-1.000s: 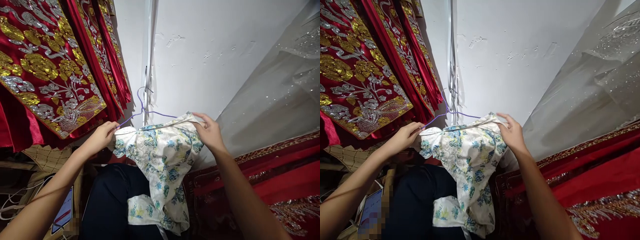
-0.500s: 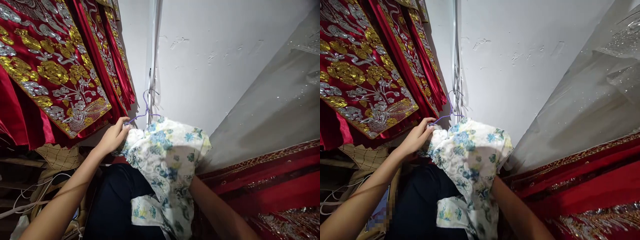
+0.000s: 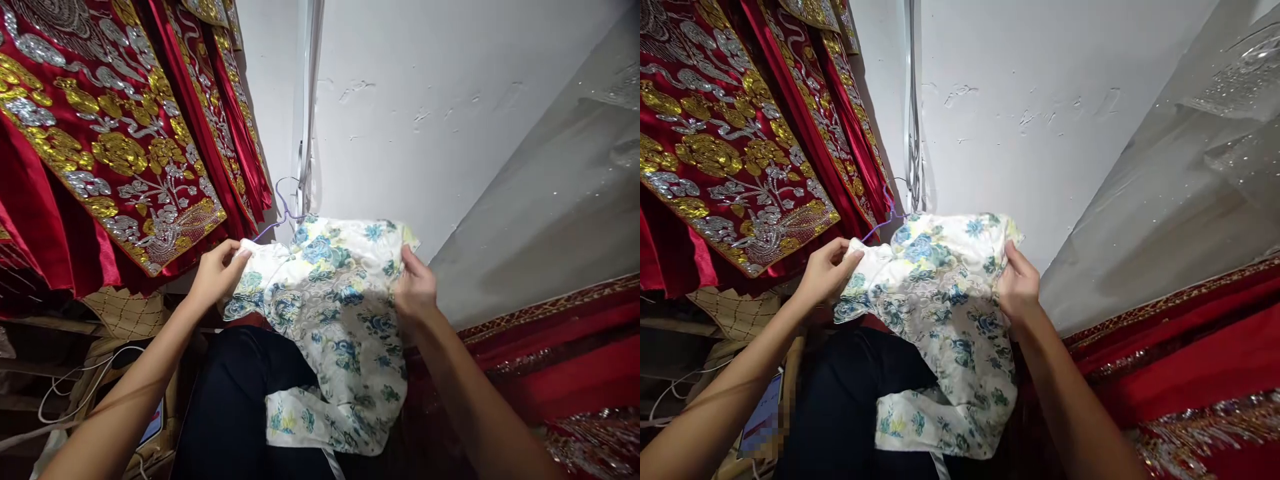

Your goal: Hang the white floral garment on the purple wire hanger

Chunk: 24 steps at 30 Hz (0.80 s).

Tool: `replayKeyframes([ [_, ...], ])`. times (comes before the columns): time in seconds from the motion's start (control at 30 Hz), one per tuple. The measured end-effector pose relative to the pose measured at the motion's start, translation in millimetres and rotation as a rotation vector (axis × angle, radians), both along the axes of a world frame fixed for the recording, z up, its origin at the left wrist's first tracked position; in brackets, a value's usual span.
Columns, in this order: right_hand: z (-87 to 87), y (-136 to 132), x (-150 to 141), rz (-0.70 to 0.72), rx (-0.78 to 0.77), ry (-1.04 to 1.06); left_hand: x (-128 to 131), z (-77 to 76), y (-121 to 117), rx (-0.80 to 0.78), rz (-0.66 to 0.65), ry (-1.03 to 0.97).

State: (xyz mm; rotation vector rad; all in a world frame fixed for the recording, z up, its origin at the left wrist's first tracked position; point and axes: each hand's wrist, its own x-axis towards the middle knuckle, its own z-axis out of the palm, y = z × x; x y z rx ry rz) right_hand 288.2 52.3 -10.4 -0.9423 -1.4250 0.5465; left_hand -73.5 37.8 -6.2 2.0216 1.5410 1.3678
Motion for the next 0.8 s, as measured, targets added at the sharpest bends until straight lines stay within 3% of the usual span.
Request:
replayKeyframes([
  [0.03,10.9,-3.1,1.1,0.005,0.004,0.039,5.8,3.6,3.3,0.009,0.015,-0.008],
  [0.1,29.9,-13.3,3.2,0.154,-0.021,0.059,13.6,7.4,8.7,0.019,0.068,-0.021],
  [0.17,40.8,-24.8,3.7,0.475,-0.037,-0.058,16.9,5.8,11.0,0.026,0.117,-0.072],
  [0.23,42.1,-33.7,-0.7,0.856,-0.126,-0.250,19.8,0.4,10.1,0.013,0.103,-0.202],
  [0.27,39.2,-36.7,-5.7,0.968,-0.179,-0.336,23.0,-2.6,8.5,0.001,0.081,-0.289],
  [0.3,34.1,-38.9,-12.9,0.987,-0.214,-0.402,28.0,-5.0,6.3,-0.010,0.060,-0.383],
  [0.37,18.0,-41.4,-32.9,0.790,-0.183,-0.508,44.5,-6.4,0.1,-0.047,0.010,-0.565],
  [0.43,-3.8,-42.8,-56.7,0.508,-0.012,-0.633,67.5,-2.2,-9.0,-0.133,-0.085,-0.732],
  [0.53,-37.6,-44.3,-86.1,0.312,0.230,-0.827,99.9,10.0,-23.3,-0.348,-0.343,-0.939],
  [0.6,-53.9,-44.9,-93.2,0.204,0.300,-0.829,109.3,14.1,-27.1,-0.430,-0.500,-1.019],
  [0.7,-62.1,-44.8,-78.9,0.063,0.284,-0.768,98.2,3.2,-19.1,-0.467,-0.664,-0.996],
  [0.8,-49.3,-43.7,-43.3,-0.096,0.180,-0.737,71.4,-22.6,-9.0,-0.487,-0.659,-0.800],
])
